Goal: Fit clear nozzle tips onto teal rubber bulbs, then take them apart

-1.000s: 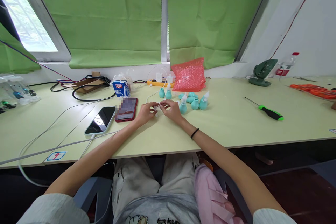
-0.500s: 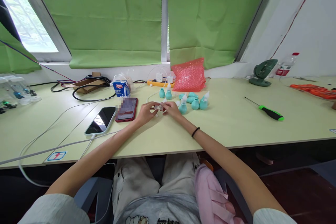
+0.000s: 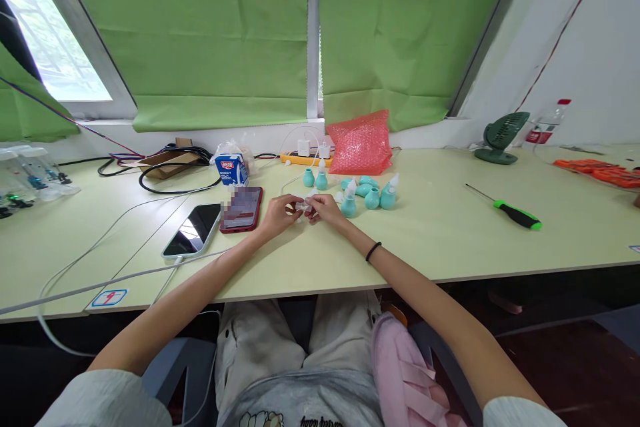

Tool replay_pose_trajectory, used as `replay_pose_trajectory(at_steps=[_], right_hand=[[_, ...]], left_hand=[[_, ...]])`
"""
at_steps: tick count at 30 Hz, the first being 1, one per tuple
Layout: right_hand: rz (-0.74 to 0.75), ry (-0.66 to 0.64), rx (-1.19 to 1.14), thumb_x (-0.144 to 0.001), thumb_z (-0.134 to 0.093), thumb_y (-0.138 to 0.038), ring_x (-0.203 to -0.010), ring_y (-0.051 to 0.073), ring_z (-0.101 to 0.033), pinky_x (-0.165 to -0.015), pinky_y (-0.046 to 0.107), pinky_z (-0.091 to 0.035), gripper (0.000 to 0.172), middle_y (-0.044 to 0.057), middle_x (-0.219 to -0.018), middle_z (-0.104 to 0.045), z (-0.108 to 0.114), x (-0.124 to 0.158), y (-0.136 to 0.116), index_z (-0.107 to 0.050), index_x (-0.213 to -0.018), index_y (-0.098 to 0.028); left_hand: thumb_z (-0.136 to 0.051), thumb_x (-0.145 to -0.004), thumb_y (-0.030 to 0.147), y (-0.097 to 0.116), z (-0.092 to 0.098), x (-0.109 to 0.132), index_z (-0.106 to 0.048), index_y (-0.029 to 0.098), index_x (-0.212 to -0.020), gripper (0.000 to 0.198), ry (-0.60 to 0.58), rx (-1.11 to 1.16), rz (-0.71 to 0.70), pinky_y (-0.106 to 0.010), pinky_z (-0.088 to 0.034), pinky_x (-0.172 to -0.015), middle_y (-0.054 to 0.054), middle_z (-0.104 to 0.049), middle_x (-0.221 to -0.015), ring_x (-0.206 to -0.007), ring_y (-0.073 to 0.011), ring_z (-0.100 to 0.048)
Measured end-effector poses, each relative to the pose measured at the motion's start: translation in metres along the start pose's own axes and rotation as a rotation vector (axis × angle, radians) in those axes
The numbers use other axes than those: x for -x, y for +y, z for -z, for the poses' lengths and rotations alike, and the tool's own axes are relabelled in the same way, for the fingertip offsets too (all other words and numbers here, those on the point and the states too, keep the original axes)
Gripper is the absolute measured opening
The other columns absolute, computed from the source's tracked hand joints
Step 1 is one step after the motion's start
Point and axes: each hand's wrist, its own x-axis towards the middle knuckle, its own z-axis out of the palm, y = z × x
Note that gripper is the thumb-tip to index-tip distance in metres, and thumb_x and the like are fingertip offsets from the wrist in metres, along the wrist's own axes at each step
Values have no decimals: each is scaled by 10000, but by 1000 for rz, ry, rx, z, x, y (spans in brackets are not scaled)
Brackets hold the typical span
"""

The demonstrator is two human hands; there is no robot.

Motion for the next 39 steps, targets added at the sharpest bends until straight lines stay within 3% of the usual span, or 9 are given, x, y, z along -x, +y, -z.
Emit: replay_pose_trajectory(at_steps=[10,16,32,39], right_hand=[[-56,-93,-60,-705,-587,-392,-421,108,-518,-374,226,-451,264,17,-525,-565,3,-4,5,-591,-727,-129],[-144,-159,-118,-690,-603,-394,-424,106,-515,-377,223,-443,286,41,-551,-580,6,-7,6,-586,-684,-109],[-196,-183,-241,-673,-644,-253,-498,86,-533,-465,191,-444,177,40,-596,-603,14,-6,4,-623,-748,-93],[-168,-128,-243,-738,-559,-306,-487,106,-531,-456,225,-456,207,37,-564,-584,7,-4,0,-596,-708,-105]], left_hand=[[-524,-633,24,0,1,0,-618,141,-846,260,-12,-41,-60,-204,-507,-574,-27,-606,-747,-623,-97,-561],[-516,-663,49,2,2,0,-568,160,-832,209,40,-103,-66,-193,-487,-579,-4,-599,-739,-626,-91,-549],[-509,-649,14,1,-1,0,-528,157,-737,169,92,-56,-173,-181,-458,-548,10,-542,-685,-586,-78,-513],[-497,-653,18,5,0,-1,-508,160,-721,158,88,-21,-130,-169,-459,-529,13,-516,-685,-608,-82,-506]])
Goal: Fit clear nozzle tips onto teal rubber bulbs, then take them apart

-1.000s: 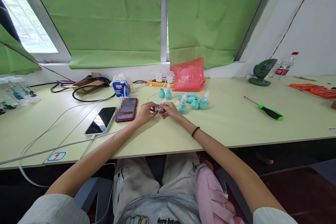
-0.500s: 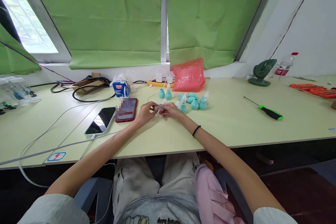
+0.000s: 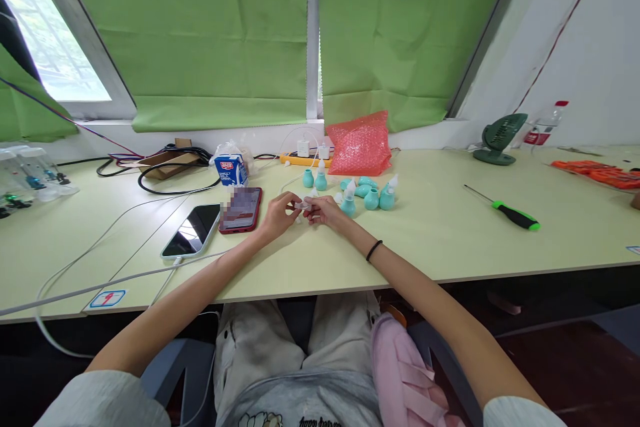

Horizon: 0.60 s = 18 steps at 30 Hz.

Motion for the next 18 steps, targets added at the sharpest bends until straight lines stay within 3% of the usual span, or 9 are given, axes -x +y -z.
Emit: replay_pose_trajectory(at_steps=[15,18], right_hand=[[101,-59,76,-650,-642,-353,-510,107,-524,-470,234,-434,257,41,-586,-582,-2,1,-3,-619,-674,-98],[124,-16,106,-648,-643,-386,-494,96,-510,-470,233,-434,281,29,-579,-570,-3,2,-2,-619,-677,-108]], left_hand=[[-506,-640,3,0,1,0,-493,160,-699,169,36,-7,-19,-170,-453,-535,19,-513,-673,-603,-78,-500],[-512,-645,15,-1,0,-1,-495,164,-706,162,52,8,-4,-173,-458,-533,19,-516,-672,-612,-83,-503]])
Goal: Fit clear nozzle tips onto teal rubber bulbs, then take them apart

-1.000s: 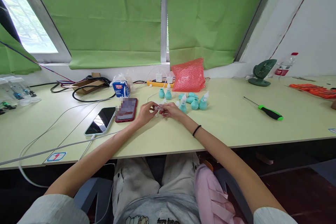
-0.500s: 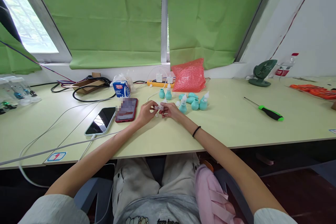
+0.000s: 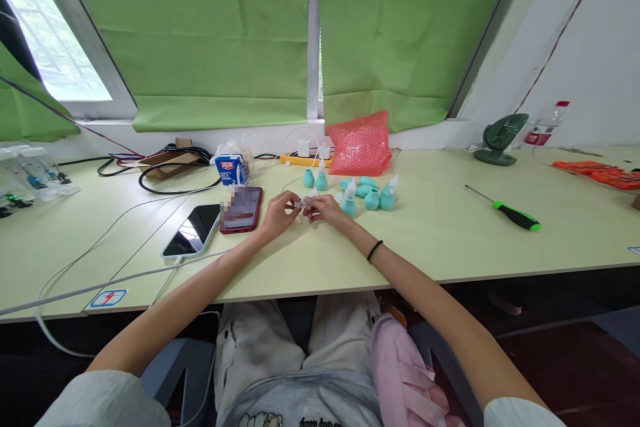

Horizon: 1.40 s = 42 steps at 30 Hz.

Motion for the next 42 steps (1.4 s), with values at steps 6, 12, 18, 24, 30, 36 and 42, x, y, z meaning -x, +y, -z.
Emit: replay_pose_trajectory(at_steps=[6,12,18,24,30,36,42], right_hand=[[8,39,31,-638,-642,-433,-500,93,-496,-463,230,-433,319,17,-565,-542,0,0,3,-620,-676,-117],[46,1,87,-638,-641,-427,-529,88,-500,-491,226,-433,325,19,-591,-554,3,0,3,-639,-720,-113],[26,46,43,-632,-638,-432,-472,85,-490,-470,229,-420,316,8,-549,-542,-1,1,1,-613,-660,-119],[14,73,-10,-623,-644,-418,-457,90,-484,-454,229,-410,301,0,-513,-525,-2,2,-2,-589,-627,-122],[51,90,23,-619,-648,-400,-473,79,-474,-475,226,-411,284,-4,-537,-526,-3,4,-4,-610,-642,-120],[110,98,53,-610,-652,-392,-543,90,-490,-490,220,-415,274,4,-573,-535,-4,6,-5,-629,-679,-127],[85,86,-11,-598,-646,-376,-547,106,-505,-473,227,-427,266,14,-587,-554,-4,5,-4,-636,-696,-130]], left_hand=[[-505,-655,22,-1,-1,0,-495,166,-711,155,2,3,-22,-179,-464,-532,20,-512,-672,-598,-79,-499],[-504,-654,30,1,0,1,-498,164,-712,147,-5,7,-21,-175,-464,-532,21,-512,-670,-592,-76,-495],[-503,-662,63,0,-1,0,-505,165,-724,120,-18,13,0,-190,-470,-545,12,-513,-679,-603,-85,-496],[-524,-642,87,2,1,0,-523,165,-763,144,-35,-10,41,-205,-467,-559,4,-541,-690,-612,-96,-498],[-568,-640,165,11,6,-1,-547,159,-852,212,-71,113,219,-193,-464,-516,9,-554,-647,-573,-94,-519],[-574,-701,371,6,6,-5,-562,119,-896,319,-217,582,518,-212,-474,-436,5,-549,-562,-459,-81,-516],[-677,-611,333,-2,4,-6,-594,118,-805,301,-171,687,548,-220,-501,-474,8,-577,-559,-493,-81,-541]])
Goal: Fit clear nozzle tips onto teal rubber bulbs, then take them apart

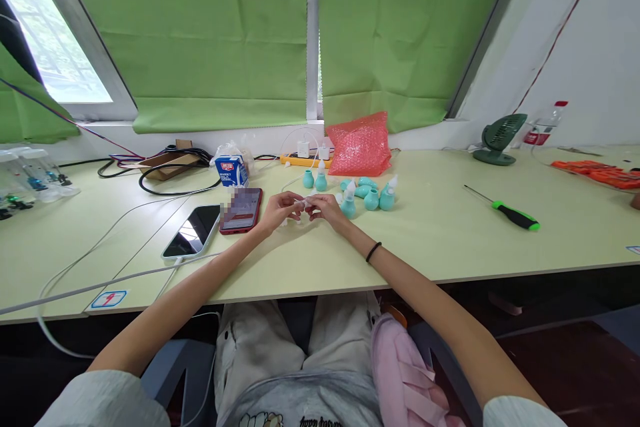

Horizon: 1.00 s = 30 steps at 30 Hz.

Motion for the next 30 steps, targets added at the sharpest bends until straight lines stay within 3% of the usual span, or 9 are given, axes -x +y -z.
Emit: replay_pose_trajectory(at_steps=[5,13,19,26,28,30], right_hand=[[33,6,30,-593,-647,-351,-568,106,-514,-492,233,-440,256,29,-660,-594,1,0,2,-641,-737,-140],[86,-1,157,-640,-601,-396,-584,129,-515,-489,254,-445,258,17,-612,-549,-1,2,2,-619,-717,-151],[439,246,686,-724,-534,-399,-715,159,-511,-532,248,-418,290,54,-824,-569,-10,11,-3,-584,-919,-189],[823,169,1087,-792,-454,-283,-853,199,-495,-654,305,-438,235,96,-909,-537,-20,31,-24,-516,-992,-176],[944,210,1167,-784,-466,-263,-853,204,-498,-669,314,-436,211,98,-878,-546,-14,38,-37,-526,-964,-171],[1021,336,1225,-773,-476,-254,-826,205,-506,-690,332,-429,179,86,-833,-561,0,44,-52,-540,-924,-180]], left_hand=[[-680,-610,353,3,-1,2,-608,109,-831,337,-6,10,14,-231,-509,-497,-23,-628,-616,-512,-90,-562],[-693,-590,369,2,-1,1,-619,79,-817,376,-12,20,39,-245,-513,-500,-45,-636,-642,-502,-97,-570],[-691,-587,339,5,-1,2,-598,90,-727,300,74,71,54,-244,-516,-467,0,-566,-541,-500,-95,-543],[-619,-662,329,6,0,1,-601,110,-807,263,136,58,5,-203,-489,-429,15,-531,-542,-490,-75,-510],[-593,-685,320,5,1,1,-606,107,-830,257,126,54,-5,-188,-475,-417,22,-509,-540,-475,-62,-488],[-575,-702,305,5,2,0,-608,103,-815,234,121,44,7,-176,-458,-399,26,-490,-533,-458,-54,-469]])
